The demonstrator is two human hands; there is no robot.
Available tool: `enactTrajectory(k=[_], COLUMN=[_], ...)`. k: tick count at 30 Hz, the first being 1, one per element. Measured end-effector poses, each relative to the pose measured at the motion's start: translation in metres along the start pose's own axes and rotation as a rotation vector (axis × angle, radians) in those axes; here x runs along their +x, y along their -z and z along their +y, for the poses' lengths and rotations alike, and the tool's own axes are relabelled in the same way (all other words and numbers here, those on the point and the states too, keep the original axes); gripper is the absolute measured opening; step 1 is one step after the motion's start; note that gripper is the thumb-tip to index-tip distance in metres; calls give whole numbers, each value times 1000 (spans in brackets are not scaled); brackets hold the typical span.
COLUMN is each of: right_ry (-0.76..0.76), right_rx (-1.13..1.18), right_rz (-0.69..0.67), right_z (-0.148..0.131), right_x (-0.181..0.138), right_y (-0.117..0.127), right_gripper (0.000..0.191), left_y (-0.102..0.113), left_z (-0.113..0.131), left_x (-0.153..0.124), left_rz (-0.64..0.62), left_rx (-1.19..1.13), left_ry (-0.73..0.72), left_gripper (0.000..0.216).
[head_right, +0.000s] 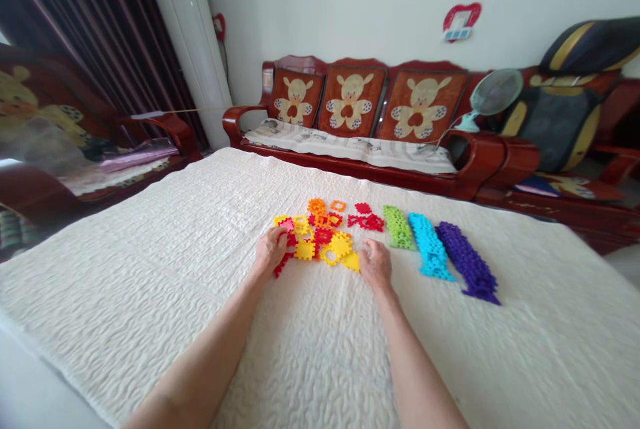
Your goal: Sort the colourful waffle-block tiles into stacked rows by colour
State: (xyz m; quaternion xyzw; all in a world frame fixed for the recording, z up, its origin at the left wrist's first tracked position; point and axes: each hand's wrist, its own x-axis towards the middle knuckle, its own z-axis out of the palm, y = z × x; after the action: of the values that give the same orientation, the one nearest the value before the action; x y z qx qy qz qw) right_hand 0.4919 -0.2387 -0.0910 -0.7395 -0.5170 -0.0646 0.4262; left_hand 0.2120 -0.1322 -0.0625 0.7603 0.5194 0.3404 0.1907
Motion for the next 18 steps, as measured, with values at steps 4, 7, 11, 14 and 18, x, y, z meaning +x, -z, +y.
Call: enactTrajectory(k=[4, 7, 11, 14, 18], right_ry=[18, -23, -40, -7, 9], right_rx=[-109, -159, -174, -112, 30], right_rz=[-20, 10, 52, 87, 136], right_z=[-33, -57, -69, -64, -55], right_x=[-20, -27, -25, -22, -19], right_y=[-17, -29, -36, -36, -35], right_gripper=[31, 30, 28, 29, 27], left_y=[-4, -10, -17, -18, -21], left_z=[-1, 4, 9, 10, 12], left_x=[-2, 0, 2, 4, 8], left_rz=[12, 18, 36, 47, 7], left_rx=[-44, -96, -165, -273, -511], left_ry=[9, -19, -32, 32, 156], left_gripper=[31, 31, 31, 30, 33])
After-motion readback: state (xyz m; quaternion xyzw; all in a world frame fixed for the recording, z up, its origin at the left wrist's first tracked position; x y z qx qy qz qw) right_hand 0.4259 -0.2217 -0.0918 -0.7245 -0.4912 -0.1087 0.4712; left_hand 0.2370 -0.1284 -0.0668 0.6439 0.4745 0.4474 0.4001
